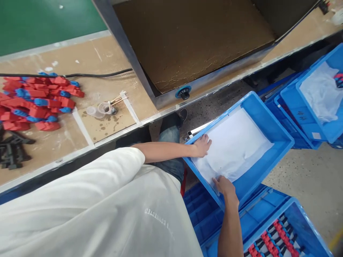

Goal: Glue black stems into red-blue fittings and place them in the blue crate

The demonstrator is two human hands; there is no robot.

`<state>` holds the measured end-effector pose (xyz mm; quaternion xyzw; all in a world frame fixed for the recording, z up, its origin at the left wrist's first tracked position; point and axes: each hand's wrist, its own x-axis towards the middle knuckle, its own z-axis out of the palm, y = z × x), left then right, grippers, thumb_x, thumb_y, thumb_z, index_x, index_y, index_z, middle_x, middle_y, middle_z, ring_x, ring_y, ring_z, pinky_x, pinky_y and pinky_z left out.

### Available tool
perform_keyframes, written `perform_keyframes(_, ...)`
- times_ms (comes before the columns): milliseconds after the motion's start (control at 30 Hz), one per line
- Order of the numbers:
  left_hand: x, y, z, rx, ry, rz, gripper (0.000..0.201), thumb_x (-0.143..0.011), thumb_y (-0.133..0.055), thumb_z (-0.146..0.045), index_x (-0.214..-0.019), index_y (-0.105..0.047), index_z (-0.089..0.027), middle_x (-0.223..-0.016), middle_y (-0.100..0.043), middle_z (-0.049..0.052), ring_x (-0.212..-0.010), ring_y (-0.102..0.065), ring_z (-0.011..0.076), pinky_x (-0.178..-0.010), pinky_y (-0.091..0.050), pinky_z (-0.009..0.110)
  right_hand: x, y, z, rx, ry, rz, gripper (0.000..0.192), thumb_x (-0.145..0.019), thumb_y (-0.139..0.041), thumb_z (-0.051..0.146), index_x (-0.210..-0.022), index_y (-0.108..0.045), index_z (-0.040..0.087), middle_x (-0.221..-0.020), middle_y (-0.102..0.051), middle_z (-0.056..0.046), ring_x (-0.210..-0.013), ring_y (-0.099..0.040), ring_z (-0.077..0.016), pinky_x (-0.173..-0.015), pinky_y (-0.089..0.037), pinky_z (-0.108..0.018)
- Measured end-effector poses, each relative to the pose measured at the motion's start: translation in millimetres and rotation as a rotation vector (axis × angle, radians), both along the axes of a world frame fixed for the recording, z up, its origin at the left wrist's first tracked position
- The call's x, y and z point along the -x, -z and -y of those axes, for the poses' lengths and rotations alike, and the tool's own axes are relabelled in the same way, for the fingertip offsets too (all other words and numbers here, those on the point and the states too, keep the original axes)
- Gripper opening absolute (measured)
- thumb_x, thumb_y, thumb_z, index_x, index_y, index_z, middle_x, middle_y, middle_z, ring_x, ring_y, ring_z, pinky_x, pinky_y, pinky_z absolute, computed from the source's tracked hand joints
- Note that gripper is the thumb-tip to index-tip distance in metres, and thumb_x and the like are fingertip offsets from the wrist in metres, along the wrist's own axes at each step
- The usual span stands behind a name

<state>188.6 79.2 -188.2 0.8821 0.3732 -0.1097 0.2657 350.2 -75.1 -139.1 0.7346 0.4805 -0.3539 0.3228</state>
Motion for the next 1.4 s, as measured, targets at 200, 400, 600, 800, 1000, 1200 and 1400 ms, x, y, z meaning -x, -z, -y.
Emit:
perform_keyframes(200,-1,22.9,10,0.007,0.034,-0.084,0.100,-0.071,-0.076,-0.050,-0.156,-0.033,-0.018,-0.168,-0.009,0.016,-0.153,0.005,0.0438,-0.122,-0.006,0.061,-7,-1.9,-2,-0.009,0.017,0.053,0.049,-0.094,-0.049,0.059,-0.109,-0.066,0.015,-0.121,-0.066,-0.017,-0.109,-0.066,-0.0287,-0.079,-0.048,-0.033)
perform_keyframes(400,-7,35.6,8,0.006,0.023,-0.016,0.109,-0.066,-0.081,-0.051,-0.156,-0.033,-0.014,-0.167,-0.005,0.018,-0.153,0.011,0.0430,-0.124,-0.002,0.057,-3,-17.6,-8,-0.098,-0.040,0.102,0.046,-0.099,-0.040,0.056,-0.102,-0.065,0.017,-0.104,-0.069,-0.016,-0.102,-0.067,-0.0282,-0.077,-0.047,-0.034)
perform_keyframes(600,-5,40.5,7,0.020,0.030,-0.030,0.109,-0.069,-0.076,-0.056,-0.159,-0.025,-0.019,-0.168,0.001,0.015,-0.152,0.009,0.0436,-0.122,-0.007,0.061,28,-14.4,-26,-0.272,-0.203,0.001,0.025,-0.096,-0.049,0.037,-0.113,-0.057,0.020,-0.122,-0.061,-0.011,-0.112,-0.061,-0.0230,-0.081,-0.044,-0.030)
perform_keyframes(800,-5,30.4,6,0.022,0.047,-0.063,0.109,-0.070,-0.075,-0.055,-0.159,-0.025,-0.018,-0.168,0.000,0.015,-0.153,0.007,0.0425,-0.123,-0.005,0.058,35,-5.9,-39,-0.300,-0.243,-0.018,0.023,-0.090,-0.052,0.027,-0.110,-0.059,0.017,-0.117,-0.062,-0.012,-0.106,-0.063,-0.0239,-0.078,-0.044,-0.031)
perform_keyframes(1000,-2,8.2,7,0.026,0.053,-0.096,0.104,-0.074,-0.073,-0.054,-0.159,-0.026,-0.016,-0.168,-0.003,0.017,-0.154,0.006,0.0417,-0.123,-0.007,0.056,37,-1.1,-38,-0.319,-0.160,-0.017,0.021,-0.090,-0.049,0.025,-0.106,-0.060,0.018,-0.116,-0.064,-0.011,-0.103,-0.065,-0.0222,-0.077,-0.044,-0.030)
perform_keyframes(1200,-5,-25.8,-16,0.136,0.013,-0.044,0.084,-0.084,-0.063,-0.043,-0.153,-0.032,-0.006,-0.163,-0.018,0.026,-0.151,-0.018,0.0442,-0.120,-0.021,0.055,5,-0.3,-35,-0.387,0.056,-0.071,0.029,-0.090,-0.049,0.031,-0.116,-0.059,0.019,-0.116,-0.065,-0.011,-0.103,-0.064,-0.0238,-0.082,-0.044,-0.032)
perform_keyframes(1400,-4,-46.0,-40,0.281,0.199,-0.025,0.037,-0.089,-0.055,-0.041,-0.118,-0.071,-0.023,-0.121,-0.070,0.009,-0.111,-0.064,0.0258,-0.098,-0.047,0.033,-6,11.1,-21,-0.399,0.119,-0.411,0.032,-0.092,-0.045,0.038,-0.108,-0.065,0.018,-0.098,-0.069,-0.007,-0.092,-0.063,-0.0194,-0.084,-0.046,-0.028)
